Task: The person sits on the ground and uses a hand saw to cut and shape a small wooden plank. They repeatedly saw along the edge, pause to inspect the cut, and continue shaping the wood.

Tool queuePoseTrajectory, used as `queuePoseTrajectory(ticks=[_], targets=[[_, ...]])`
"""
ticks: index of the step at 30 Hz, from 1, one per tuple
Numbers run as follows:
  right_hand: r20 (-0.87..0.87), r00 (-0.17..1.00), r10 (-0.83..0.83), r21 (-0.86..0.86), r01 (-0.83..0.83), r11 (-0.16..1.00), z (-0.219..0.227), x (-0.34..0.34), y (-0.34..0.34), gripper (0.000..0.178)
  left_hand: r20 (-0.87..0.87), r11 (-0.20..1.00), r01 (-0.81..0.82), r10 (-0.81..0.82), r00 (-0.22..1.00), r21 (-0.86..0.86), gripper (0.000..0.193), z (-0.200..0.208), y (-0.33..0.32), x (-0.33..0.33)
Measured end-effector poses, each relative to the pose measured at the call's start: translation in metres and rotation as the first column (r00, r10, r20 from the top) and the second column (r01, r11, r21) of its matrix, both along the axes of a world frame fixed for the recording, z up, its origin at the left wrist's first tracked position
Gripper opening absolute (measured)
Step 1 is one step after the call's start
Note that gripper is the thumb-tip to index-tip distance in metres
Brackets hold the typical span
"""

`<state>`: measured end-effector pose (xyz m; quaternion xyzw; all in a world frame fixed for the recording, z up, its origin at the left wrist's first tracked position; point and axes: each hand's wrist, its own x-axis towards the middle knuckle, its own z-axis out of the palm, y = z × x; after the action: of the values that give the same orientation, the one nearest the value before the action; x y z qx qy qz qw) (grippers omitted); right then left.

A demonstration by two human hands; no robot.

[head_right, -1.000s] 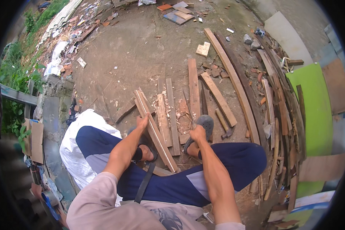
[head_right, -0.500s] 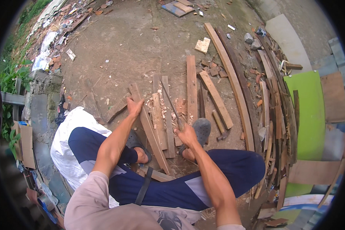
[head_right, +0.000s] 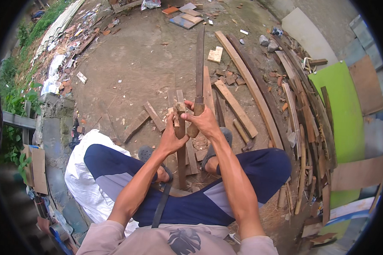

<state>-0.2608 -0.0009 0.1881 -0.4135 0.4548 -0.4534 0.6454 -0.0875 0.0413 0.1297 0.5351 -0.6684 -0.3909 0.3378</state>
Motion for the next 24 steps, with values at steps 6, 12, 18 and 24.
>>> queuePoseTrajectory(ticks=[6, 12, 18, 24], targets=[[-0.063, 0.994, 0.085, 0.016, -0.084, 0.996, 0.023, -0.010, 0.029, 0.064, -0.284, 0.981, 0.182, -0.157, 0.946, 0.065, 0.104, 0.034, 0.015, 0.024], [-0.146, 0.982, 0.120, 0.058, -0.112, 0.992, 0.043, -0.015, 0.051, 0.059, -0.005, 0.830, 0.216, -0.255, 0.967, -0.514, 0.057, 0.083, -0.003, 0.021], [-0.051, 0.993, 0.102, -0.078, -0.106, 0.991, 0.040, -0.012, 0.060, 0.058, -0.102, 0.843, 0.155, -0.240, 0.965, -0.515, 0.057, 0.077, 0.003, 0.019], [-0.123, 0.992, 0.016, -0.129, -0.032, 0.991, 0.023, -0.021, 0.061, 0.065, -0.312, 0.896, -0.030, -0.122, 0.942, -0.443, 0.050, 0.057, 0.012, 0.014]])
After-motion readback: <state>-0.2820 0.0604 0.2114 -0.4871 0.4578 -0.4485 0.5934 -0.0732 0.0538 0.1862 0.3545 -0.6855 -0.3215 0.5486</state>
